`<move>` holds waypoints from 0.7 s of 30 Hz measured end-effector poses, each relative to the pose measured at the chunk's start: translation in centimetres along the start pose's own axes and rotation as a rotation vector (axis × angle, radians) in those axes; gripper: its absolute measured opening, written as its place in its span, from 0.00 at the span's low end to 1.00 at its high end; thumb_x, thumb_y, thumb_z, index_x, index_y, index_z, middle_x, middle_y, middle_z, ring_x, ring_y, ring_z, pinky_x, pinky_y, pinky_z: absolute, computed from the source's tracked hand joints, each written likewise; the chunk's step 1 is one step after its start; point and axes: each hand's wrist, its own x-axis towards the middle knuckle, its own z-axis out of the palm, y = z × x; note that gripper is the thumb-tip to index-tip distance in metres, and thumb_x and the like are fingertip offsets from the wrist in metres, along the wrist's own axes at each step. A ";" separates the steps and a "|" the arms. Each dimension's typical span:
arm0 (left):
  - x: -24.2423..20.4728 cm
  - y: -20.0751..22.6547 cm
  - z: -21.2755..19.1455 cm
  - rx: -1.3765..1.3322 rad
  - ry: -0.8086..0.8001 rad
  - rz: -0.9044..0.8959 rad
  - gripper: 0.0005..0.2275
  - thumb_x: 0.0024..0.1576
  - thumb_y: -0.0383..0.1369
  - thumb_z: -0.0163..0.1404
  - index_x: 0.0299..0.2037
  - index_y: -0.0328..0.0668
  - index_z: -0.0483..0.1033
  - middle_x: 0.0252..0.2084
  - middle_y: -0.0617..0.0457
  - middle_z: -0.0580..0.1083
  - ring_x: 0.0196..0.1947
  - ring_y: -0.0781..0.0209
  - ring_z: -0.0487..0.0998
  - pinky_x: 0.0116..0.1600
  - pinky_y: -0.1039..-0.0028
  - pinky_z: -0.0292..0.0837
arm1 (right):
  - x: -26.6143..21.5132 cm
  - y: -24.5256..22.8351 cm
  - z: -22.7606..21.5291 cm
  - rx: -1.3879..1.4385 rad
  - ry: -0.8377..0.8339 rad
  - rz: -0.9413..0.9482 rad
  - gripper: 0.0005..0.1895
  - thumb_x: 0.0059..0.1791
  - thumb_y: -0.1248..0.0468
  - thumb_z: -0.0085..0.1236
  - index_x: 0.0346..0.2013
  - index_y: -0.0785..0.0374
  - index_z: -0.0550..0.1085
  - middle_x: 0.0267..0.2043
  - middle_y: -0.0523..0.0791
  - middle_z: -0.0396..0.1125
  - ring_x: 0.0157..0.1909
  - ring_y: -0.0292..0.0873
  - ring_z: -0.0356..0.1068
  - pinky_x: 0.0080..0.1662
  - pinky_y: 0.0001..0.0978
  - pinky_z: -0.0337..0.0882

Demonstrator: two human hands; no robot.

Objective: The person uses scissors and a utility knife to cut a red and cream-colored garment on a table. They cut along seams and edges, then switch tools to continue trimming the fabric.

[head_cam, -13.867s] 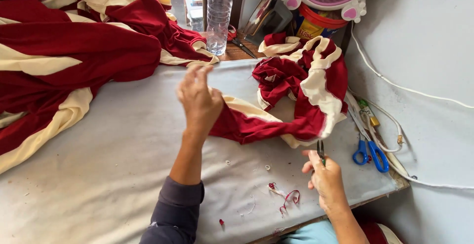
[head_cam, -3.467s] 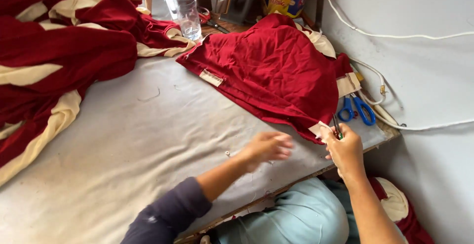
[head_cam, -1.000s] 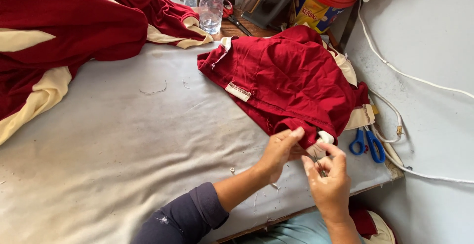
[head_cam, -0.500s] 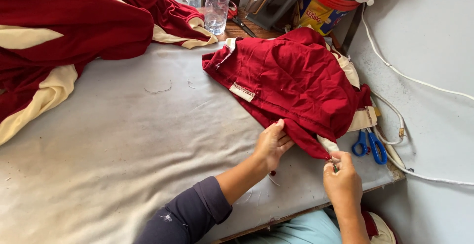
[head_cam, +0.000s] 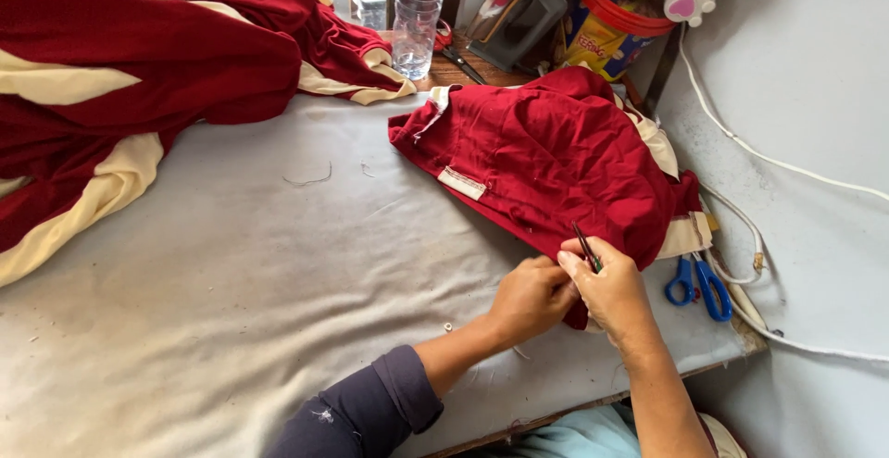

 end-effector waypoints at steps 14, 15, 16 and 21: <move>4.1 -12.5 -1.9 0.679 -0.161 0.135 0.05 0.49 0.38 0.52 0.32 0.54 0.72 0.34 0.57 0.71 0.37 0.57 0.74 0.38 0.71 0.72 | -1.4 2.9 0.5 0.216 -0.030 0.062 0.13 0.44 0.60 0.53 0.37 0.66 0.75 0.15 0.53 0.64 0.10 0.38 0.56 0.10 0.26 0.60; 4.6 -10.1 -3.5 0.678 -0.169 0.142 0.05 0.49 0.38 0.52 0.32 0.54 0.72 0.34 0.57 0.71 0.37 0.57 0.74 0.38 0.71 0.72 | -1.4 3.1 0.4 0.222 -0.023 0.067 0.13 0.44 0.60 0.53 0.37 0.66 0.75 0.15 0.53 0.64 0.10 0.38 0.56 0.10 0.26 0.60; 5.0 -7.6 -4.9 0.578 -0.319 -0.032 0.01 0.50 0.37 0.49 0.29 0.57 0.72 0.31 0.58 0.73 0.35 0.55 0.76 0.38 0.68 0.72 | -1.3 3.4 0.3 0.257 0.011 0.066 0.12 0.44 0.60 0.53 0.36 0.66 0.75 0.15 0.53 0.64 0.08 0.38 0.55 0.10 0.26 0.59; 6.6 4.9 -12.4 -0.424 -1.370 -0.261 0.14 0.54 0.48 0.47 0.33 0.49 0.79 0.25 0.51 0.78 0.24 0.69 0.77 0.24 0.88 0.63 | -2.1 1.8 -1.2 0.445 0.149 0.087 0.11 0.45 0.59 0.53 0.34 0.65 0.74 0.13 0.50 0.60 0.07 0.38 0.54 0.11 0.25 0.57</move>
